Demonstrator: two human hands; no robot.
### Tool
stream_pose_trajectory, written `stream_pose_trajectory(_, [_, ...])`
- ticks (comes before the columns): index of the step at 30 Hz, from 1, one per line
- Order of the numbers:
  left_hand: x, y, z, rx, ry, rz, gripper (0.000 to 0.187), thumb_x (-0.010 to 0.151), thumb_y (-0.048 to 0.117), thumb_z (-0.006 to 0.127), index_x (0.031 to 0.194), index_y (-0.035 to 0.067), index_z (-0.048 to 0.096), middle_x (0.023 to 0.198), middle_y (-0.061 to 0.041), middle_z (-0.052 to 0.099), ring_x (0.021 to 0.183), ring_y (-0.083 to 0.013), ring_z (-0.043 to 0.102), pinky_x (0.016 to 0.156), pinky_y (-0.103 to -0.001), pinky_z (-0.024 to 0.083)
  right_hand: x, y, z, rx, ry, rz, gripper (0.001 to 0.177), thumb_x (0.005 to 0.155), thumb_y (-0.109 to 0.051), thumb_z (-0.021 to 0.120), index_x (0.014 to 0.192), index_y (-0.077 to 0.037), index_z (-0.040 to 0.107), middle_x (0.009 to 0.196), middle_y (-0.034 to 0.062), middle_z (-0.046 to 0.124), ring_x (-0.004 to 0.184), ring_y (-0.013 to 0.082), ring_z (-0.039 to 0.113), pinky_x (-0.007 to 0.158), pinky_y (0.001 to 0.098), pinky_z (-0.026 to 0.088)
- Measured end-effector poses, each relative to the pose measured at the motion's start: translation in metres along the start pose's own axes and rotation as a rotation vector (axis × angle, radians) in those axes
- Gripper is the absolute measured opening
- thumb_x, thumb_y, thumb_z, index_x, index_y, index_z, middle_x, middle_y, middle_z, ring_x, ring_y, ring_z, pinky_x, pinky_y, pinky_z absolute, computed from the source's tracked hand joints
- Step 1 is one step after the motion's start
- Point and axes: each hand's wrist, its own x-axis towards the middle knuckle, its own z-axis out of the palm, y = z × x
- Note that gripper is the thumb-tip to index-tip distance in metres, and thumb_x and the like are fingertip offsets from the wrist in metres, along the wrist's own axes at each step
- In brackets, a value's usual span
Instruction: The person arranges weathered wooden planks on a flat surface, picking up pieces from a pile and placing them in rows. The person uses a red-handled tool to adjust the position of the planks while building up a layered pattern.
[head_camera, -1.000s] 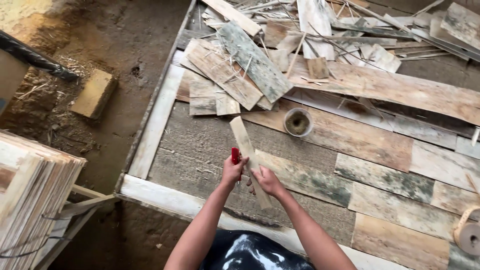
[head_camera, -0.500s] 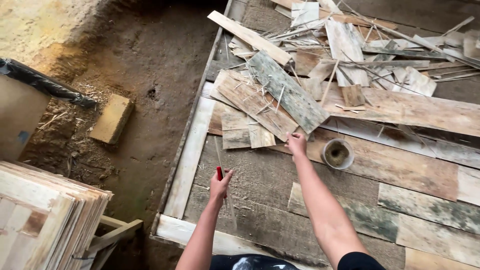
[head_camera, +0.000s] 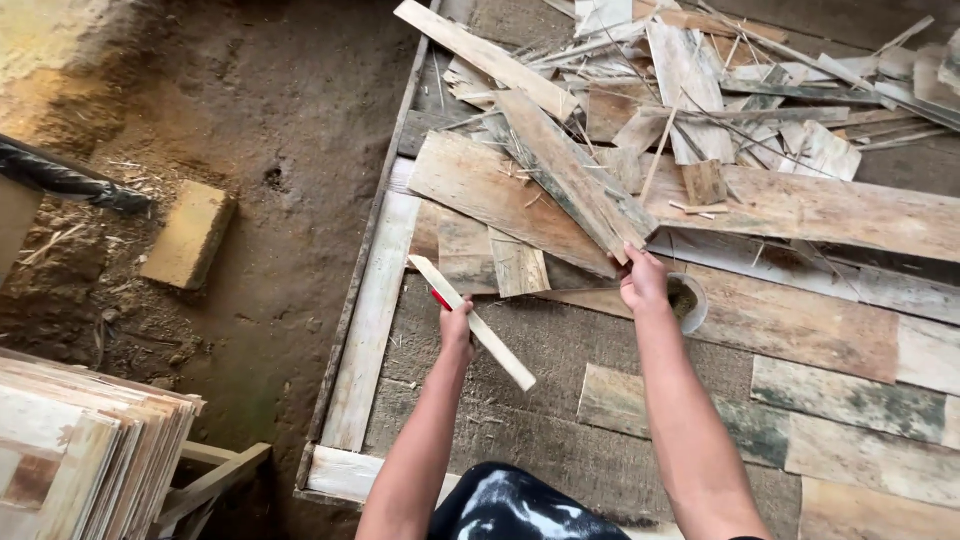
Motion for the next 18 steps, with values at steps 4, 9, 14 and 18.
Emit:
stream_pose_trajectory(4, [0.031, 0.0, 0.003, -0.012, -0.073, 0.026, 0.057, 0.086, 0.009, 0.065, 0.142, 0.008, 0.056, 0.135, -0.008, 0.068, 0.126, -0.0243, 0.058, 0.108, -0.05, 0.04, -0.038, 0.0, -0.032, 0.042, 0.007, -0.011, 0.033, 0.099, -0.013, 0.071, 0.126, 0.001, 0.056, 0.12, 0.0223, 0.066, 0.101, 0.0299, 0.074, 0.087, 0.0382, 0.069])
stream_pose_trajectory(9, [0.04, 0.032, 0.009, 0.089, -0.229, 0.05, 0.05, 0.083, 0.009, 0.067, 0.133, 0.009, 0.063, 0.125, -0.005, 0.073, 0.12, -0.0246, 0.058, 0.106, -0.053, 0.038, -0.088, 0.014, -0.071, 0.054, -0.088, 0.009, 0.035, 0.103, -0.014, 0.066, 0.135, -0.006, 0.052, 0.132, 0.0159, 0.063, 0.116, 0.03, 0.068, 0.1, 0.0496, 0.06])
stream_pose_trajectory(14, [0.008, 0.044, -0.029, 0.14, -0.223, 0.126, 0.031, 0.081, 0.009, 0.062, 0.111, 0.012, 0.068, 0.099, -0.005, 0.078, 0.09, -0.0167, 0.063, 0.08, -0.035, 0.044, -0.149, 0.018, -0.101, -0.125, -0.099, -0.012, 0.027, 0.099, -0.009, 0.069, 0.124, -0.007, 0.058, 0.114, 0.0118, 0.069, 0.1, 0.027, 0.071, 0.09, 0.0466, 0.06])
stream_pose_trajectory(18, [-0.032, 0.032, -0.092, 0.003, -0.187, 0.086, 0.015, 0.077, 0.008, 0.058, 0.091, 0.008, 0.062, 0.08, -0.012, 0.074, 0.062, -0.0177, 0.06, 0.055, -0.029, 0.047, -0.163, 0.064, -0.147, -0.682, -0.091, -0.209, 0.023, 0.09, -0.024, 0.085, 0.102, -0.009, 0.071, 0.083, 0.002, 0.071, 0.075, 0.0101, 0.062, 0.069, 0.0276, 0.055])
